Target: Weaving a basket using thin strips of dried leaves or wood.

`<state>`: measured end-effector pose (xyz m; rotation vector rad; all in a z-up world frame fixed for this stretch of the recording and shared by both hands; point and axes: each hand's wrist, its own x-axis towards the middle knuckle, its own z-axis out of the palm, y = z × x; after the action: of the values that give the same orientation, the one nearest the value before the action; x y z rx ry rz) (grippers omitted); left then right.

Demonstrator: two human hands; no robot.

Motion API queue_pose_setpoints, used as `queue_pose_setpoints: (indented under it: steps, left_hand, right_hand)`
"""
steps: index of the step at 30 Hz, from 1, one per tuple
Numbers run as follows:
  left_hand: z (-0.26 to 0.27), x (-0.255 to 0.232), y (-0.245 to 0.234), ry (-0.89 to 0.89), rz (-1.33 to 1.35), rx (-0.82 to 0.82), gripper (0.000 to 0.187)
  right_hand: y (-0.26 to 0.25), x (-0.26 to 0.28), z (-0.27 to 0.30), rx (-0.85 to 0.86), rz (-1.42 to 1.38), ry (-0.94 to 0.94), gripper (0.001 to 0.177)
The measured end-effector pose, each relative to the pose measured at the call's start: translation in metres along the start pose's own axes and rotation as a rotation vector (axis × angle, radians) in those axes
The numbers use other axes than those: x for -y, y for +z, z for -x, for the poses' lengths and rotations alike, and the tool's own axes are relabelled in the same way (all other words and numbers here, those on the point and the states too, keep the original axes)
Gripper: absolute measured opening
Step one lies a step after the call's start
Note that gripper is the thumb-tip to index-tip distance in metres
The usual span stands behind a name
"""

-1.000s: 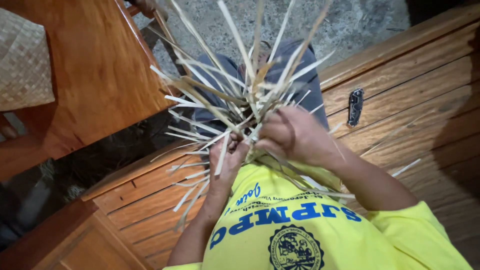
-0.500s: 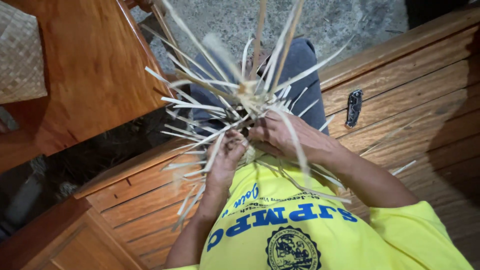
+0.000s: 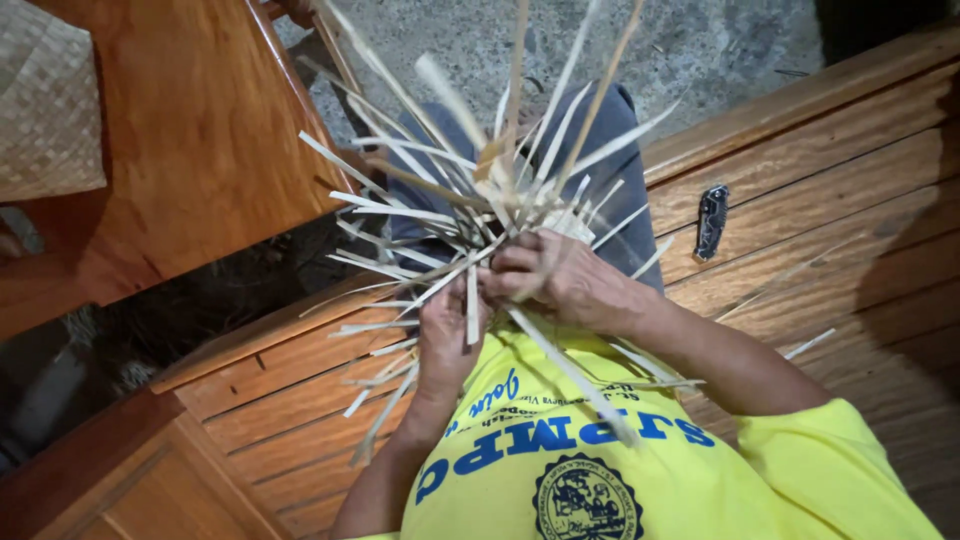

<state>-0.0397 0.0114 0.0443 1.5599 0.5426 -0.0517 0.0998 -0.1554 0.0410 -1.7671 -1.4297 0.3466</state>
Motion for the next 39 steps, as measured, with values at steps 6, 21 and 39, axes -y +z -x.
queue_pose_setpoints:
  steps: [6,21,39]
  left_hand:
    - [-0.011,0.029,-0.001,-0.255,0.216,0.078,0.041]
    - [-0.001,0.003,-0.001,-0.024,-0.132,0.135,0.028]
    - [-0.013,-0.028,0.009,-0.177,-0.228,0.004,0.014]
  right_hand:
    - [-0.003,0.005,0.014,-0.097,0.091,-0.084,0.031]
    - [-0.010,-0.010,-0.006,0.150,-0.059,-0.047,0.051]
    - [-0.012,0.031,0.023,0.169,0.160,0.407,0.034]
